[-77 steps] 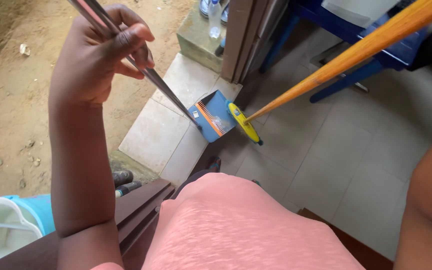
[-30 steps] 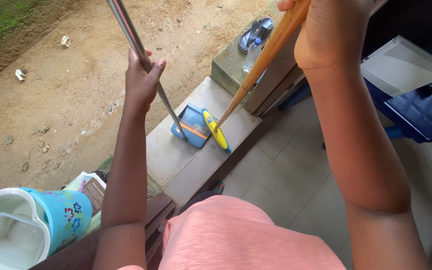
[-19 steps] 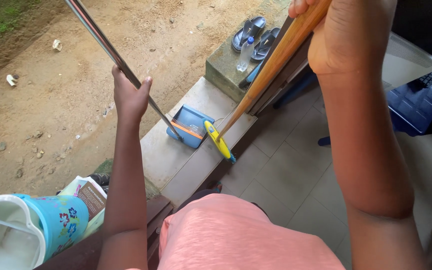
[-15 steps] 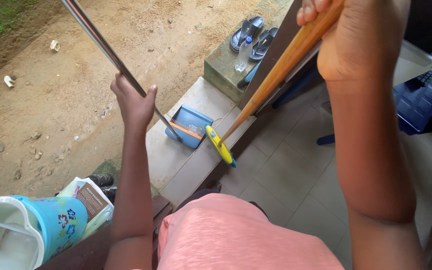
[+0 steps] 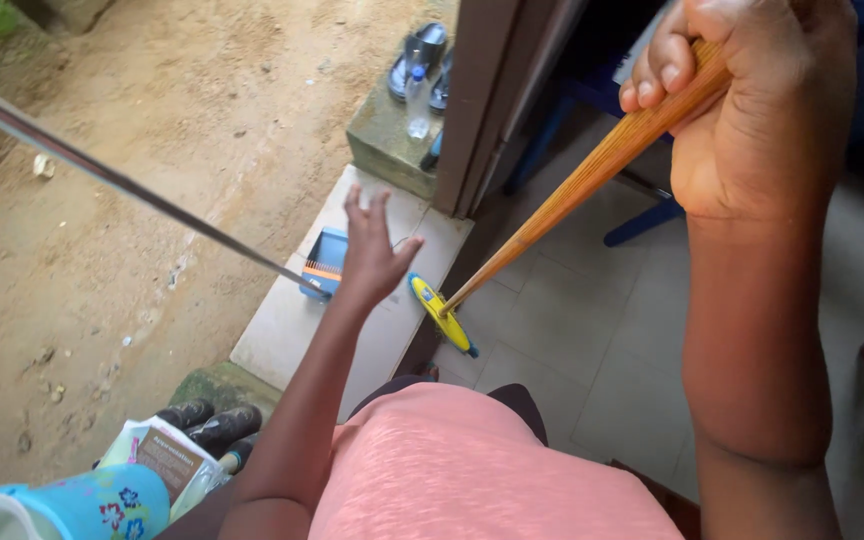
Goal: Sweeping and mopping the floor in a room.
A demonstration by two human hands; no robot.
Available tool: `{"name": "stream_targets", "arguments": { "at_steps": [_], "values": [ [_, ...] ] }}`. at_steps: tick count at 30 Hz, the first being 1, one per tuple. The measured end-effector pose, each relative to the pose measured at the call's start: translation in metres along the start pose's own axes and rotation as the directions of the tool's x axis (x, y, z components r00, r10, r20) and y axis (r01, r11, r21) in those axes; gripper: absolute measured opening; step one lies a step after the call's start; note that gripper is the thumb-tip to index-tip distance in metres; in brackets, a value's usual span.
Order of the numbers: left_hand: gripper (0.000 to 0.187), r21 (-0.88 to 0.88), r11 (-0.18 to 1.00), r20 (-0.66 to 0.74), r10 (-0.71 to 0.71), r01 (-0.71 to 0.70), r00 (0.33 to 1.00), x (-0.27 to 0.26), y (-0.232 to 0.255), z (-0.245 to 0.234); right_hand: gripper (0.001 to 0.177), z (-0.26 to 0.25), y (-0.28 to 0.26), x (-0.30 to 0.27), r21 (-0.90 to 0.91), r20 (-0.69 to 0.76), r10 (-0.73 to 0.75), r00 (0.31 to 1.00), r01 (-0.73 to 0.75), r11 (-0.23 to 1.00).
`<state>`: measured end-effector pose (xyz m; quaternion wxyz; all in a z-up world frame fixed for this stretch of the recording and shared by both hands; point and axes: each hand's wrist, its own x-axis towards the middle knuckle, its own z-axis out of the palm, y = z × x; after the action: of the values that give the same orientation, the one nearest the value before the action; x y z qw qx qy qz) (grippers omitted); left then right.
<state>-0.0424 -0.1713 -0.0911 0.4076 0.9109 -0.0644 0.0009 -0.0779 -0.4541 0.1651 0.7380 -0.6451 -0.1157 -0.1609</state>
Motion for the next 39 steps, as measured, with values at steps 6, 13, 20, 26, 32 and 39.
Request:
{"name": "stream_targets", "arguments": {
  "at_steps": [6, 13, 20, 26, 32, 39],
  "values": [
    [0.077, -0.099, 0.958, 0.212, 0.286, -0.271, 0.934, -0.009, 0.073, 0.07, 0.019, -0.05, -0.018, -0.041, -0.004, -0.13, 0.019, 0.991, -0.019, 1.0],
    [0.063, -0.391, 0.742, 0.287, 0.66, -0.545, 0.694, -0.033, 0.198, 0.104, 0.013, -0.11, -0.036, -0.101, 0.023, -0.195, 0.056, 0.979, -0.053, 0.998],
    [0.054, -0.575, 0.613, 0.33, 0.78, -0.542, 0.532, -0.066, 0.282, 0.147, 0.021, -0.165, -0.044, -0.157, 0.033, -0.243, 0.025, 0.97, -0.018, 0.999],
    [0.032, -0.563, 0.687, 0.522, 0.726, -0.459, 0.448, -0.088, 0.305, 0.201, 0.019, -0.203, -0.042, -0.193, 0.037, -0.342, 0.013, 0.94, -0.001, 0.999],
    [0.03, -0.558, 0.727, 0.613, 0.686, -0.401, 0.391, -0.116, 0.293, 0.265, 0.011, -0.221, -0.067, -0.225, -0.065, -0.467, -0.109, 0.878, 0.089, 0.994],
    [0.028, -0.497, 0.798, 0.718, 0.598, -0.34, 0.356, -0.141, 0.284, 0.319, 0.014, -0.23, -0.074, -0.257, -0.153, -0.511, -0.175, 0.842, 0.112, 0.982]
  ]
}}
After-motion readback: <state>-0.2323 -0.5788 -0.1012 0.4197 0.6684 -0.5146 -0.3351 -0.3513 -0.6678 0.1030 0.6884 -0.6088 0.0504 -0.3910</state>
